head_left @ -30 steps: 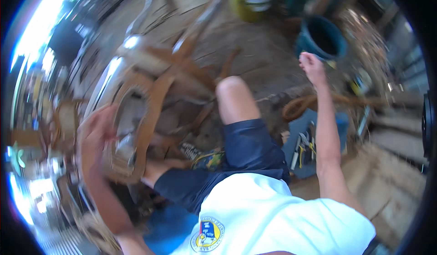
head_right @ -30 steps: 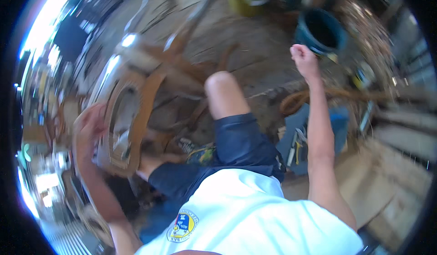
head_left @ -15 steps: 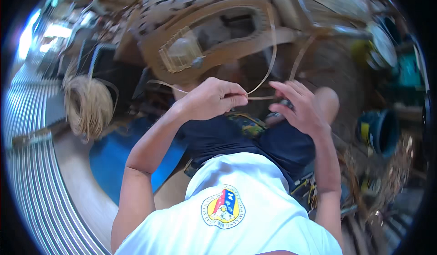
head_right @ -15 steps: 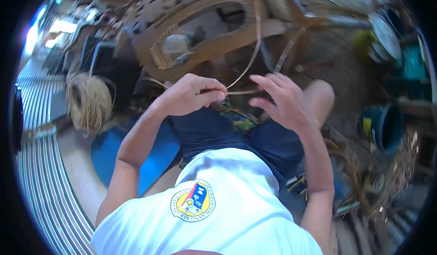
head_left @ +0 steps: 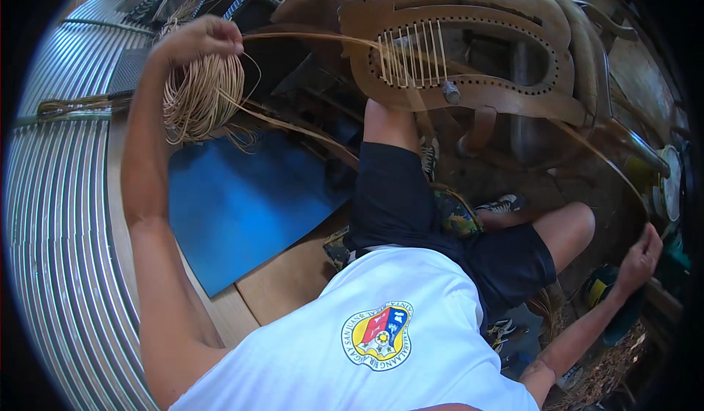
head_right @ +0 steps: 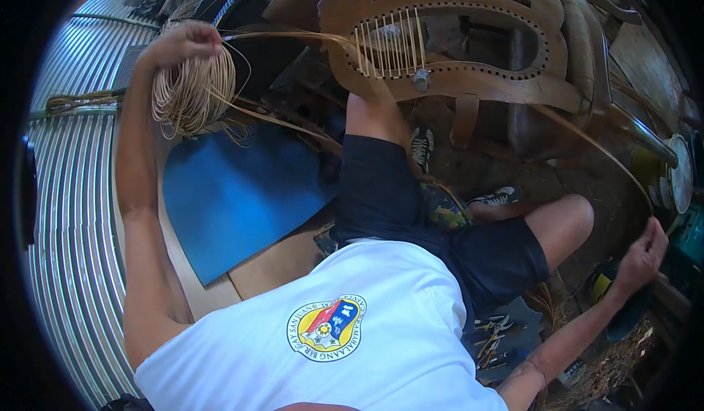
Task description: The recorder is preparing and weaving rattan strips to repair a wooden chair.
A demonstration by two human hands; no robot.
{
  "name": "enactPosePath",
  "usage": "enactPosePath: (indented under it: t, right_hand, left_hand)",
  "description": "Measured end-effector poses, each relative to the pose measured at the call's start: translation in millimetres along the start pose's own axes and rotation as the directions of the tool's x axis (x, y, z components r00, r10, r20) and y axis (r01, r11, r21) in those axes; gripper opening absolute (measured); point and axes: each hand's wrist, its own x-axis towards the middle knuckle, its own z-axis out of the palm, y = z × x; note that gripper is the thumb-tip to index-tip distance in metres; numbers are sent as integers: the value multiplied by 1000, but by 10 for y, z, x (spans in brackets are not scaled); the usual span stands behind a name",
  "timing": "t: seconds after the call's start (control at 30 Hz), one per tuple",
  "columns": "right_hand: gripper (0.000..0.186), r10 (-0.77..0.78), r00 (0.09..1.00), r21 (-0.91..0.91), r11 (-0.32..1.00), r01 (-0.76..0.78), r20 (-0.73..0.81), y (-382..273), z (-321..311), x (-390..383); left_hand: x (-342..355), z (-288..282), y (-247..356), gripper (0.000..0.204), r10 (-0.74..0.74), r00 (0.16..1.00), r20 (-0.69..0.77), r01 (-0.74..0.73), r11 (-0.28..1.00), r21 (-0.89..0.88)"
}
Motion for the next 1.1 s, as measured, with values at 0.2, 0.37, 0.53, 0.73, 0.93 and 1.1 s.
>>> enactPosePath:
  t: [0.2,0.37,0.53,0.73,0.93,1.1]
  right_hand:
    - [29,428,842,-207,837,-506,-327,1488,-122,-700]
    - [30,996,28,216,9,-976,84,2356,287,-1959]
    - [33,812,-182,538,-517,-666,555,1415,814,-3009]
    - [17,718,161,658,-494,-568,678,79,212,-2656]
    - [16,720,220,743,-573,-346,658,-181,-202,-2169]
    - [15,821,267,847,-409,-339,504,-77,-251,-2040]
  left_hand:
    - [493,-730,697,25,180,956,-232,-36,856,516]
    - [872,-437,2179,26,662,685,-305,-379,681,627]
    - [939,578,4372,27,976,83,-201,-811,183,555]
    - [947,2581,5633,29,926,-69,-372,-989,-113,-98]
    - [918,4959,5310,57,856,433,284,-630,512,-584]
    - [817,5149,5014,35,789,425,443,-355,596,-720]
